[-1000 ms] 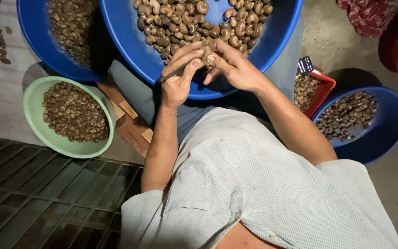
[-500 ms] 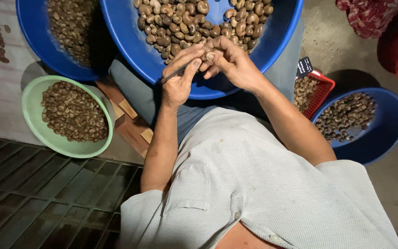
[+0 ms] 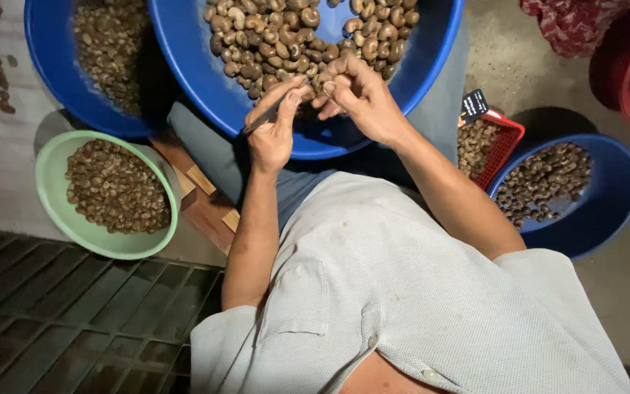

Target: Shelling cashew nuts using a small hand tool and sorting them into different containers

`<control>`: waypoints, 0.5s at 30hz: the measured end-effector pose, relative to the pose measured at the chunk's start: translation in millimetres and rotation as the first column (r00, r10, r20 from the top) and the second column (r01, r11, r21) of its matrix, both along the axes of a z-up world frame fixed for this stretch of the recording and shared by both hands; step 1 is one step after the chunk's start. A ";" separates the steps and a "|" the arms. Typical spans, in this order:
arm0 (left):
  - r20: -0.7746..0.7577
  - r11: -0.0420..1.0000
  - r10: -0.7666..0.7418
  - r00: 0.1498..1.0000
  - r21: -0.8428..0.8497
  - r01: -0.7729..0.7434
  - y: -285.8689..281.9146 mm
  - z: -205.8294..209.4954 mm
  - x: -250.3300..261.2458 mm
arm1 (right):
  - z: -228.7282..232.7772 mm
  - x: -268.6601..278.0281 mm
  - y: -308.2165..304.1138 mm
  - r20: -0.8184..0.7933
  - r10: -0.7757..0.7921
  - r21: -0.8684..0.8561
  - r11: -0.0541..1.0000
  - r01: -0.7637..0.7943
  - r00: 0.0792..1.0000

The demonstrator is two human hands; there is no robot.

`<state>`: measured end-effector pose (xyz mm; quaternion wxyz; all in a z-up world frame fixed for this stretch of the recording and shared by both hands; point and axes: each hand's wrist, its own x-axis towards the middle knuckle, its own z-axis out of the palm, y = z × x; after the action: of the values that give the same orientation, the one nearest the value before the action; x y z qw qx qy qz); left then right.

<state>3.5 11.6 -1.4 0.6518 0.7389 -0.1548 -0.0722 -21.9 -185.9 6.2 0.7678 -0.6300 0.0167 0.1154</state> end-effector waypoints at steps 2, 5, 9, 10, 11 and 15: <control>-0.025 1.000 0.011 1.000 -0.016 -0.011 -0.1 -2.5 -1.2 | -0.1 -7.0 -1.4 0.054 -0.141 0.009 0.990 0.141 0.989; -0.046 0.999 0.037 0.998 -0.015 -0.038 -0.2 -7.3 -2.2 | 9.3 -29.2 -24.1 0.083 -0.369 -0.016 0.928 0.371 0.926; -0.007 0.998 0.056 0.998 -0.034 -0.056 -3.8 -9.8 -2.6 | -18.5 -74.6 -90.4 0.037 -0.746 -0.092 0.660 0.745 0.665; -0.008 0.998 0.043 0.999 -0.050 -0.044 -5.7 -6.9 -0.9 | -28.1 -86.8 -111.6 0.049 -0.753 -0.103 0.650 0.753 0.656; 0.003 0.999 0.048 0.999 0.009 -0.048 -5.0 -4.0 -0.4 | -38.1 -99.6 -130.8 -0.049 -0.800 -0.269 0.587 0.764 0.598; -0.041 0.997 0.072 0.997 -0.035 -0.073 -2.8 -13.9 0.0 | -135.9 -188.2 -220.5 -0.415 -0.877 -0.490 0.439 0.754 0.241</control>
<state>3.5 8.8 -15.3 0.6704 0.7304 -0.1163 -0.0602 -210.2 -406.4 -129.6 0.5959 -0.5184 0.6044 -0.1048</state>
